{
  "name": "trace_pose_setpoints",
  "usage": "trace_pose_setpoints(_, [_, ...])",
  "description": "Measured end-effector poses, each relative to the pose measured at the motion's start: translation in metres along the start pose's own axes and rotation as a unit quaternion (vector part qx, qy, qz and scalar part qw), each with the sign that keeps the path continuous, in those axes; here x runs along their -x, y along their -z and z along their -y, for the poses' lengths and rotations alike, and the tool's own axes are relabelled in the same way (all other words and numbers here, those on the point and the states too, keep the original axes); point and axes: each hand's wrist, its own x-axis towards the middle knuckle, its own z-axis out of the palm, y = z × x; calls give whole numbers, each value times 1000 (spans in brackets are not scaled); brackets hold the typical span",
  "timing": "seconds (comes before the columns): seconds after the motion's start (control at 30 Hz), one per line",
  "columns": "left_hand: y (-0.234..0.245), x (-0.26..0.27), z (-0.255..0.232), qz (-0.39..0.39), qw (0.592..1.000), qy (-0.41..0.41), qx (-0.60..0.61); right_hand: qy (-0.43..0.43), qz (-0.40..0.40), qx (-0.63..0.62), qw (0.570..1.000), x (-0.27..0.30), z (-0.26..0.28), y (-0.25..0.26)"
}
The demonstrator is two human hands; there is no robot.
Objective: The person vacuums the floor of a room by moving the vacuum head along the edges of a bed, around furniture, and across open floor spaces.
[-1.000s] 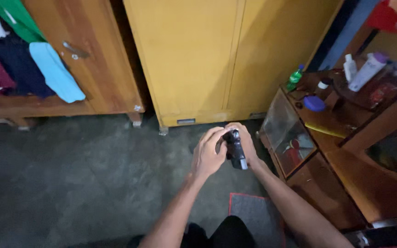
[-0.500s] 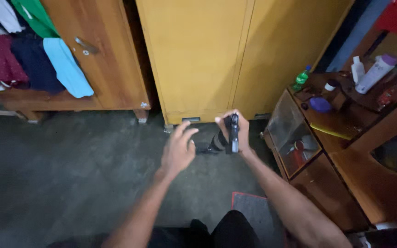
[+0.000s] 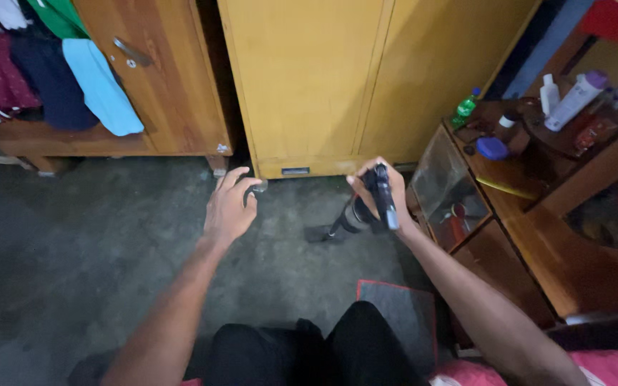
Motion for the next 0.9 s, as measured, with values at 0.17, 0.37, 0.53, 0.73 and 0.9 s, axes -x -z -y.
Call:
trace_pose_setpoints(0.17, [-13,3,-44,14,998,-33,43,-4,-67,12,998,-15,-20,-16])
trace_pose_setpoints(0.37, [-8,0,-119,71,972,-162,151,-35,-77,-21,996,-11,-30,-25])
trace_pose_setpoints(0.53, [-15,-6,-156,64,954,-224,189,-28,-17,-45,998,1,-38,-14])
trace_pose_setpoints(0.73, [-27,-7,-164,65,957,-208,193,-55,172,-86,980,-8,-40,12])
trace_pose_setpoints(0.9, [-29,0,-170,103,958,-189,192,-96,405,-127,900,-37,-8,65])
